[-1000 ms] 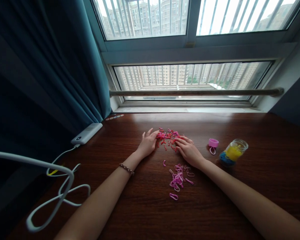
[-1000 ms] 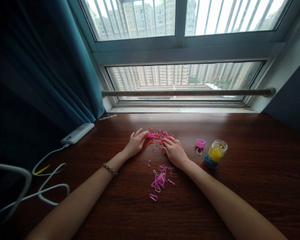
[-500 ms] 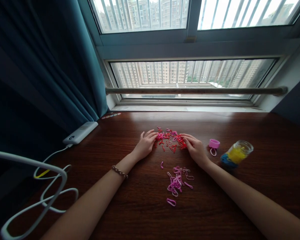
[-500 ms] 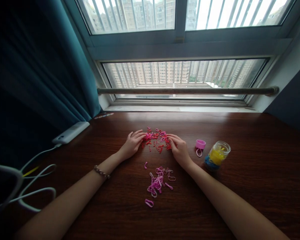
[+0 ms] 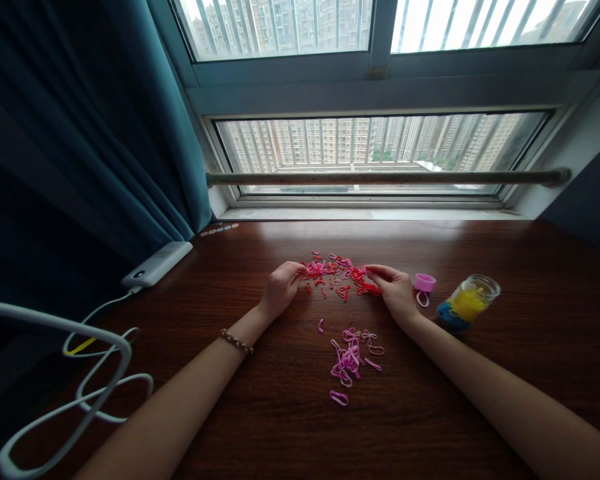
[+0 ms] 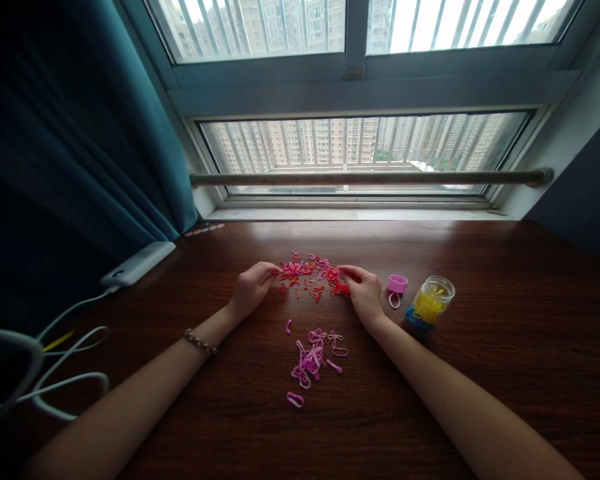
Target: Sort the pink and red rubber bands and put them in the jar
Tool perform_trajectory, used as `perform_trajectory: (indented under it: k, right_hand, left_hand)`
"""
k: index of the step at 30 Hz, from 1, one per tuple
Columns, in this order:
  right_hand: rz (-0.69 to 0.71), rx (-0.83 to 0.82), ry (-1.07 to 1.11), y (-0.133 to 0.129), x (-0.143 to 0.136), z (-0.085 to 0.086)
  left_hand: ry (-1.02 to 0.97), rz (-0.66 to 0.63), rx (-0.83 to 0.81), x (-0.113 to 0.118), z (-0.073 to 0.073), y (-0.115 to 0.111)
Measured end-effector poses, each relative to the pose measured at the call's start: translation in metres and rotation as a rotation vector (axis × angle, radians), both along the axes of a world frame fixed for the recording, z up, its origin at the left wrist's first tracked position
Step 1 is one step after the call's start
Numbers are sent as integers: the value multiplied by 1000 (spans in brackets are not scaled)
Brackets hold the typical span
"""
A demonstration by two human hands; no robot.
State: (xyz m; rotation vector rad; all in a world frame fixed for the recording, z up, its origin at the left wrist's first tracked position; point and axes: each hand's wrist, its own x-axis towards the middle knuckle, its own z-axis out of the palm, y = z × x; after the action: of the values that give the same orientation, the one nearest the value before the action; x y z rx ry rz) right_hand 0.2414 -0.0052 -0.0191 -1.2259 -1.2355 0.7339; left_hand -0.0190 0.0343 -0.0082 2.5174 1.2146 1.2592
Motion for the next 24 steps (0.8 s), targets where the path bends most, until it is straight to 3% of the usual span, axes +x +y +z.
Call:
perform_trajectory:
  k: [8, 12, 17, 20, 24]
  right_hand:
    - [-3, -14, 58, 0, -2, 4]
    - [28, 12, 154, 1, -2, 3]
    - [44, 43, 147, 2, -2, 1]
    - [54, 42, 151, 1, -2, 1]
    - [102, 38, 174, -1, -3, 7]
  left_hand:
    - [2, -91, 57, 12, 5, -13]
    - [68, -245, 75, 26, 10, -30]
    - [309, -470, 166, 40, 18, -48]
    - [414, -494, 209, 42, 22, -52]
    - [406, -509, 226, 43, 23, -52]
